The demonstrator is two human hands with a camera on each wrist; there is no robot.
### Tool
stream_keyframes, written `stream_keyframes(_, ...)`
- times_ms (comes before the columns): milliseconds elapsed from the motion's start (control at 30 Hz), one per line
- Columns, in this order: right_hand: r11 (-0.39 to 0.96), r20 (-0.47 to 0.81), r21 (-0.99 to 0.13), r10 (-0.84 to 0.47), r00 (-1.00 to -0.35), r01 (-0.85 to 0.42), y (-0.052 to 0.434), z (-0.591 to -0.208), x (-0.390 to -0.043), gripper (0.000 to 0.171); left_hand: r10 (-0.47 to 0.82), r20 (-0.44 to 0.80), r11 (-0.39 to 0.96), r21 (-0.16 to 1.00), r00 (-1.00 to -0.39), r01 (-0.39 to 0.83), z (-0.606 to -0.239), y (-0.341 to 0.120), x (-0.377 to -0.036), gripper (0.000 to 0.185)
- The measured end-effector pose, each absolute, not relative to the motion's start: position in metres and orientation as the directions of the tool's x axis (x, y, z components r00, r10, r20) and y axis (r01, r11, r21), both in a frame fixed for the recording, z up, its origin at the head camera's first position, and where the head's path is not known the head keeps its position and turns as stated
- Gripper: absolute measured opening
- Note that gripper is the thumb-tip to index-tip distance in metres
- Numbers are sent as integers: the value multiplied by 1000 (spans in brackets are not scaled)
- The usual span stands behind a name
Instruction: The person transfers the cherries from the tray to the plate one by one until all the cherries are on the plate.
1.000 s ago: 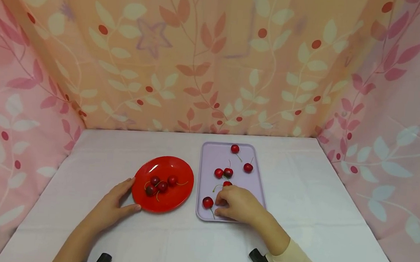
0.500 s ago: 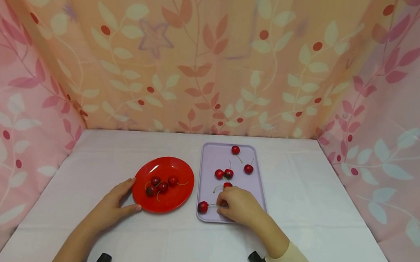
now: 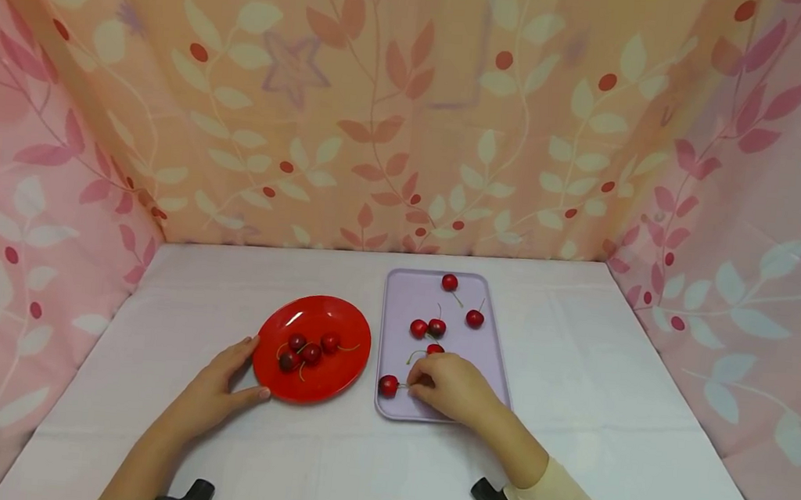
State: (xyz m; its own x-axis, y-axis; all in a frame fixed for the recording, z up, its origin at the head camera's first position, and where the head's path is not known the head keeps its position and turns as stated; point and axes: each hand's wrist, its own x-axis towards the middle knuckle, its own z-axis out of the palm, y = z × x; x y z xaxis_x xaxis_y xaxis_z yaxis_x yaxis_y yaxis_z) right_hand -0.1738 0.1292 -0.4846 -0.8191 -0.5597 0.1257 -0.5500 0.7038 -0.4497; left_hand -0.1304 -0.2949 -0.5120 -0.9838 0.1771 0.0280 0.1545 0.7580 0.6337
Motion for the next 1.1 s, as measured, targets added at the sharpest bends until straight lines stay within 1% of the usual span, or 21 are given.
stream_keyframes(167,695,139,-485,-539,-831,-531,127,-484,-175,11,180,37,758,631,-983,162,-511,-294,-131,100)
stream_keyframes(400,662,154,-575,-490,-858,-481,124,-479,-176,13,171,24,759,634,-985,147,-512,-296,-131,101)
stream_keyframes(733,623,218,-610,-462,-860,-489,123,-470,-177,14,171,19,754,641,-985,143,-513,-297,-132,101)
stream_keyframes(933,628,210,-639,-414,-886,-445,123,-457,-174,17,171,16,752,644,-985,141,-514,-297,-132,101)
stream_keyframes(1100,600,212,-669,-412,-886,-439,123,-450,-177,18,178,18,750,645,-984,148,-514,-296,-133,101)
